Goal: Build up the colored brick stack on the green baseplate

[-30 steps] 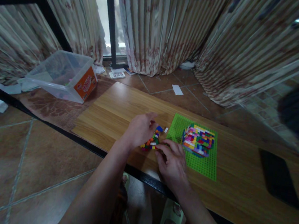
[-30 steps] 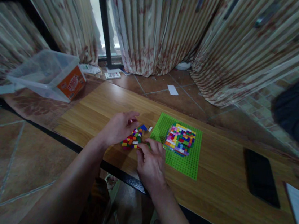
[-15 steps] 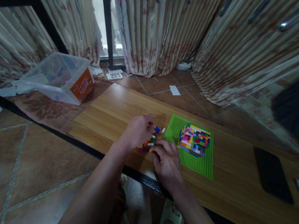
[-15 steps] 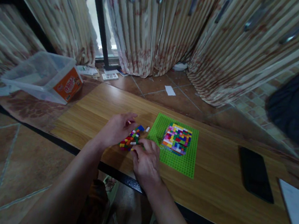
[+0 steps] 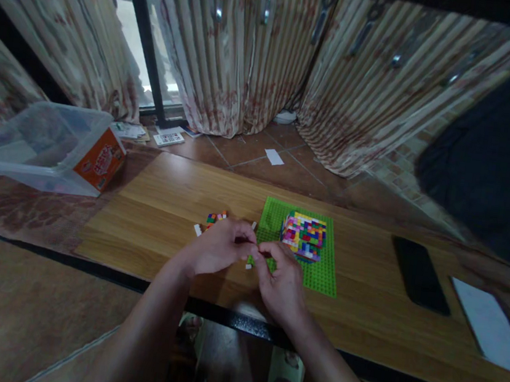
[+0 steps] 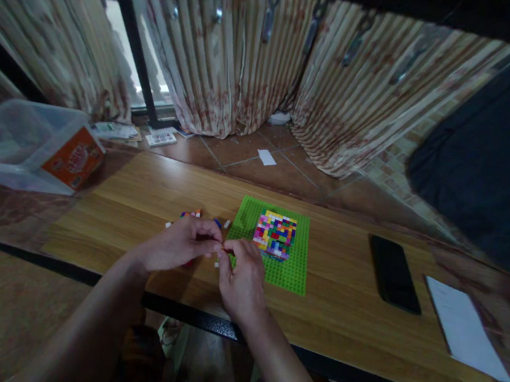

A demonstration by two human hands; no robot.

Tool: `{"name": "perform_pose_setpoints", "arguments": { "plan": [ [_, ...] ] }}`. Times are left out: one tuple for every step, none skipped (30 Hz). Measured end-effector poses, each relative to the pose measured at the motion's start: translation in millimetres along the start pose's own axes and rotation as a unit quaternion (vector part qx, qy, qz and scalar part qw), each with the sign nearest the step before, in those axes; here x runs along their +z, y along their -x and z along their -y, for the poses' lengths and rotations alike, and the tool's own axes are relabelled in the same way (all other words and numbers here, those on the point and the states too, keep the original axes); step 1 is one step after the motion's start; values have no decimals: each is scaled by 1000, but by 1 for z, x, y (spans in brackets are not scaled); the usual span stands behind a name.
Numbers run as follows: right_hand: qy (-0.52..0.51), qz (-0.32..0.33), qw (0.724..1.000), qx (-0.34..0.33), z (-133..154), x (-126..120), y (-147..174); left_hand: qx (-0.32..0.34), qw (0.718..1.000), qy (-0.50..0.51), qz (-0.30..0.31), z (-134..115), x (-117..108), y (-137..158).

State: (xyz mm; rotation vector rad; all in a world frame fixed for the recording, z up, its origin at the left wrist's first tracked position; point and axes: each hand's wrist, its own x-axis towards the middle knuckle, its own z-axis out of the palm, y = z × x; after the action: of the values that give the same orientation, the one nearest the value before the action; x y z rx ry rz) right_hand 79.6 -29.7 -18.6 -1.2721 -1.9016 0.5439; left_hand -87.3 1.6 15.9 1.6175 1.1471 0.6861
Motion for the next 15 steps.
{"name": "perform_pose_setpoints", "arguments": {
  "plan": [
    [-15, 3, 1000, 7, 1, -1, 0, -7, 1000, 17, -1, -1, 1, 0],
    [-30, 7, 999, 13, 1, -3, 0, -14, 999, 34, 1, -2, 1, 0],
    [-48, 14, 999, 18, 2, -6, -1, -19, 998, 53, 5, -3, 1, 0],
    [-66, 22, 997, 21, 3, -9, -1, -22, 997, 70, 11, -4, 0, 0],
    [-87, 30, 996, 22, 3, -12, -2, -24, 996, 87, 21, -6, 0, 0],
    [-108, 39, 993, 21, 4, -15, -2, -25, 994, 103, 33, -7, -1, 0],
    [-127, 46, 991, 20, 4, -18, -2, -25, 992, 117, 43, -9, -1, 1],
    [-145, 46, 988, 22, 4, -21, -2, -26, 990, 129, 45, -10, -2, 1],
    [-161, 41, 986, 28, 4, -24, -3, -27, 989, 138, 37, -10, -3, 1],
    [-174, 28, 984, 39, 3, -27, -3, -31, 989, 146, 20, -10, -3, 1],
    [-184, 11, 981, 53, 1, -31, -3, -35, 988, 153, -3, -10, -4, 0],
    [-190, -9, 979, 70, -1, -35, -4, -39, 987, 155, -27, -9, -4, 0],
    [-194, -31, 977, 85, -5, -39, -5, -43, 986, 152, -46, -8, -4, -1],
    [-193, -52, 975, 96, -8, -43, -6, -46, 987, 141, -56, -6, -4, -1],
    [-188, -69, 974, 102, -13, -47, -7, -47, 990, 124, -58, -5, -4, -1]
  ]
}}
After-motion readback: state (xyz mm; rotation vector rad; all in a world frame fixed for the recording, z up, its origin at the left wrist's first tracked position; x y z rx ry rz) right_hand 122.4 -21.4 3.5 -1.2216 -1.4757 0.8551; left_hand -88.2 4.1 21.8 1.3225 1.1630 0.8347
